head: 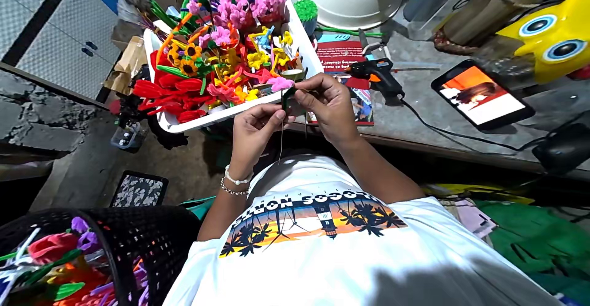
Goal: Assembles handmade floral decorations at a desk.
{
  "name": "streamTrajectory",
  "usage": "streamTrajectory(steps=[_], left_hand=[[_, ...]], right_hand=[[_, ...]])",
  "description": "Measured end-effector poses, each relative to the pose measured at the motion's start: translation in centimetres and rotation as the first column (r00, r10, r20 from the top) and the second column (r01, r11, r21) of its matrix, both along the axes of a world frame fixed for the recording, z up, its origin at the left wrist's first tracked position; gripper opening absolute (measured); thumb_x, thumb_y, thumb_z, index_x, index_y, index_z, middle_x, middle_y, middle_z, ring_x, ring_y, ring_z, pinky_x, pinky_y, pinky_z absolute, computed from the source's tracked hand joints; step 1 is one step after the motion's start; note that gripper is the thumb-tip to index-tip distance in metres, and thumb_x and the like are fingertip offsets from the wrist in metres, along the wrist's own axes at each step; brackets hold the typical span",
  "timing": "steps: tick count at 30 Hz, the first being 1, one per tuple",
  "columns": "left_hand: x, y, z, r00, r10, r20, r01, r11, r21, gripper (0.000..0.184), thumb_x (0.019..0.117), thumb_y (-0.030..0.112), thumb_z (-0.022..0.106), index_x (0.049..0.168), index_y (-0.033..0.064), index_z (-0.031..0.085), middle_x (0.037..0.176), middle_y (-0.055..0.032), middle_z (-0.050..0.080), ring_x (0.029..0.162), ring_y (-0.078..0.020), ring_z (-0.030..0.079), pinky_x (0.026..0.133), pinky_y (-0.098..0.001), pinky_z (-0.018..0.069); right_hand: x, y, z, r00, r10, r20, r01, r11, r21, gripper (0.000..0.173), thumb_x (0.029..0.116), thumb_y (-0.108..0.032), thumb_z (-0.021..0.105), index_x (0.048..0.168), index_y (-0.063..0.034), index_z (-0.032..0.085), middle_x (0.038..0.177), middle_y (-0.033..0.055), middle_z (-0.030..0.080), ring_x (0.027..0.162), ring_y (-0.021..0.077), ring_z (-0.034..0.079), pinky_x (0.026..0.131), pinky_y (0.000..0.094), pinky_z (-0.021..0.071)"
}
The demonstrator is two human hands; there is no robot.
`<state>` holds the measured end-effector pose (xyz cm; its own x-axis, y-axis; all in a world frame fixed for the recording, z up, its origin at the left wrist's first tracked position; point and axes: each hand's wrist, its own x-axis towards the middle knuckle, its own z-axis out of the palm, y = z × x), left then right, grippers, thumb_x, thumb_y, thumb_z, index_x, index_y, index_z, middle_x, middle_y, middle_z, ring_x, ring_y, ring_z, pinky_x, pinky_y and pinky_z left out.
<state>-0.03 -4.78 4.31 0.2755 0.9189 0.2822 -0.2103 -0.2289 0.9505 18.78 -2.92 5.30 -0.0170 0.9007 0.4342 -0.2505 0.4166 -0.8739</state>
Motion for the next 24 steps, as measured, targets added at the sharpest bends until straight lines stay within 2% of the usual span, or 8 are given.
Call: streamTrajectory(steps=[10, 17, 24], left_hand=[[0.07, -0.04, -0.10, 0.999, -0.006, 0.044, 0.007, 1.000, -0.008, 0.015, 0.0990, 0.005, 0.065, 0.113, 0.0052, 0.068, 0.101, -0.0037, 0.073, 0.086, -0.0107, 0.072, 0.079, -0.0264, 0.0623], [0.06, -0.07, -0.03, 0.996, 0.090, -0.024, -0.088, 0.993, 0.081, 0.017, 0.0982, 0.004, 0.067, 0.115, 0.0036, 0.069, 0.104, -0.0047, 0.074, 0.088, -0.0129, 0.074, 0.079, -0.0282, 0.0633], [-0.15, -0.01, 0.00, 0.992, 0.116, -0.054, -0.111, 0.990, 0.082, 0.017, 0.0994, 0.005, 0.065, 0.116, 0.0046, 0.068, 0.104, -0.0045, 0.074, 0.088, -0.0127, 0.074, 0.079, -0.0276, 0.0630]], right_hand=[[-0.06, -0.04, -0.21, 1.000, -0.004, 0.001, 0.004, 1.000, 0.006, 0.014, 0.0936, 0.002, 0.068, 0.107, -0.0023, 0.067, 0.103, 0.0013, 0.071, 0.093, 0.0068, 0.068, 0.084, 0.0256, 0.0599], [0.07, -0.19, -0.02, 0.998, -0.033, 0.060, 0.030, 0.998, 0.055, 0.014, 0.0923, 0.004, 0.069, 0.106, -0.0003, 0.067, 0.102, 0.0019, 0.070, 0.092, 0.0066, 0.069, 0.084, 0.0247, 0.0601], [0.68, 0.23, 0.38, 0.991, -0.086, 0.099, 0.079, 0.994, 0.073, 0.013, 0.0932, 0.002, 0.068, 0.106, 0.0006, 0.067, 0.100, 0.0015, 0.070, 0.089, 0.0050, 0.068, 0.080, 0.0229, 0.0593]])
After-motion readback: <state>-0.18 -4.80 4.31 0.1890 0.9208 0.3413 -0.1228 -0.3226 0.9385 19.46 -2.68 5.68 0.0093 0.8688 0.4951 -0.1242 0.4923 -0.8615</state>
